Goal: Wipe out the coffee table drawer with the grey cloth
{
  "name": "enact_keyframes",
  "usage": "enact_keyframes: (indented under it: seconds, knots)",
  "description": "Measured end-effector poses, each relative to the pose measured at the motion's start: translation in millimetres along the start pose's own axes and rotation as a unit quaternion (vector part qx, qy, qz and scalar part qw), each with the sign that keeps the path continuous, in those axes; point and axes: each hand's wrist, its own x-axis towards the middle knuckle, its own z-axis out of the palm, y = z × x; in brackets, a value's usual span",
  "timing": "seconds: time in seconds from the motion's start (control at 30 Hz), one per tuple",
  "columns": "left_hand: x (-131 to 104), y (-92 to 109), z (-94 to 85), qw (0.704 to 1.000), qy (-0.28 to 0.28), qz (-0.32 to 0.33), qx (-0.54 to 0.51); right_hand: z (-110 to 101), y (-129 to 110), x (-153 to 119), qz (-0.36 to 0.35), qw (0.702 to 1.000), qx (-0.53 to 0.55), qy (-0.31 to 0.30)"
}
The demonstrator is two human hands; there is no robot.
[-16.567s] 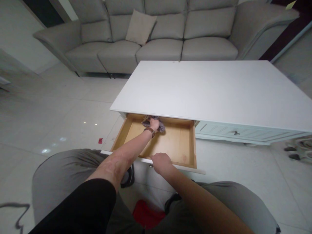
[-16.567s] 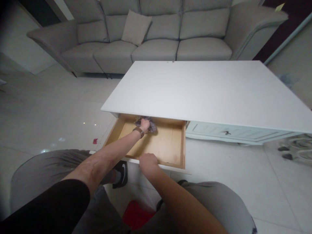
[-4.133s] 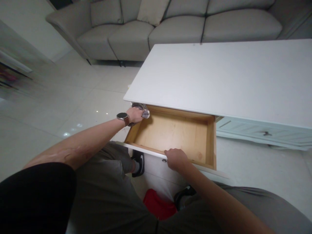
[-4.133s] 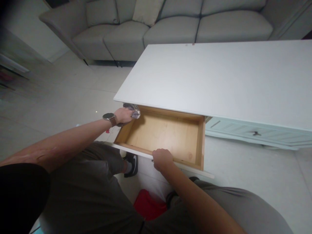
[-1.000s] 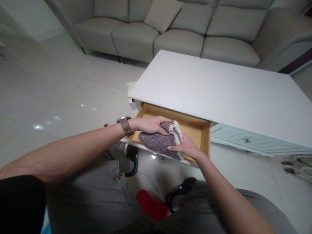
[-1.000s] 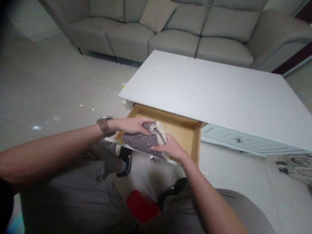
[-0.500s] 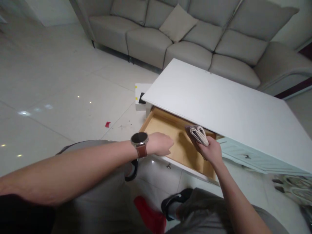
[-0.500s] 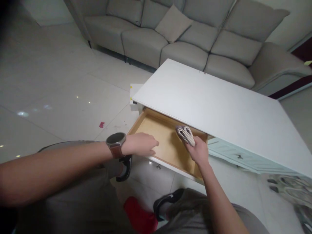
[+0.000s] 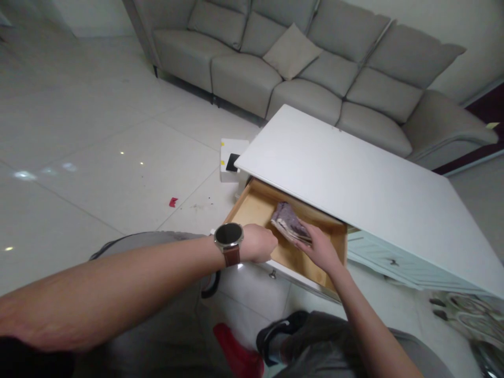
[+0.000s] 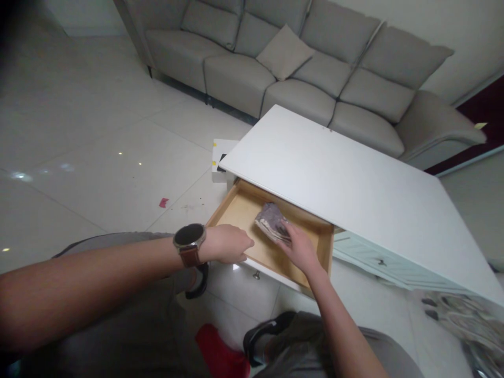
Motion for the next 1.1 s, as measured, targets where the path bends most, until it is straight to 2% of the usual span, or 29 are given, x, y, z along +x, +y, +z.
enact_keyframes:
  seconds: [0.1, 0.2, 0.27, 0.33, 0.43, 0.53, 0.63, 0.7, 0.77, 0.83, 1.0, 1.1]
  knots:
    - [8, -9, 4.1, 1.0, 0.008, -0.015, 0.001, 5, -18, -8, 0.003, 0.994, 0.017, -0.107]
    - [22, -27, 10.1, 1.0, 0.011, -0.015, 0.005, 6, -34, -22, -0.006, 0.971, 0.038, -0.235]
    - [37, -43, 15.0, 1.0, 0.014, -0.009, -0.003, 8, -43, -32, -0.01, 0.957, 0.022, -0.288]
    - [56, -56, 20.6, 1.0, 0.029, 0.002, -0.013, 12, -53, -40, -0.007, 0.95, -0.01, -0.311]
    - [93, -63, 31.4, 0.997, 0.045, 0.026, -0.059, 20, -64, -47, 0.013, 0.951, -0.061, -0.304]
    - [138, -48, 49.9, 0.997, 0.042, 0.015, -0.061, 27, -69, -50, 0.021, 0.953, -0.089, -0.287]
    - [180, -25, 76.1, 0.999, 0.016, -0.039, -0.022, 30, -69, -52, 0.015, 0.958, -0.091, -0.271]
    - [199, -17, 92.8, 0.996, -0.006, -0.093, 0.007, 30, -67, -52, 0.014, 0.961, -0.088, -0.261]
    - [209, -21, 103.8, 0.99, 0.003, -0.135, 0.038, 28, -66, -51, 0.012, 0.962, -0.083, -0.261]
    - [212, -37, 106.5, 0.984, 0.031, -0.164, 0.061, 28, -64, -50, 0.009, 0.961, -0.071, -0.266]
    - [205, -86, 90.6, 0.957, 0.05, -0.276, 0.074, 30, -62, -49, 0.015, 0.968, -0.039, -0.248]
    - [207, -90, 84.0, 0.953, 0.075, -0.27, 0.111, 27, -63, -49, 0.02, 0.968, -0.024, -0.247]
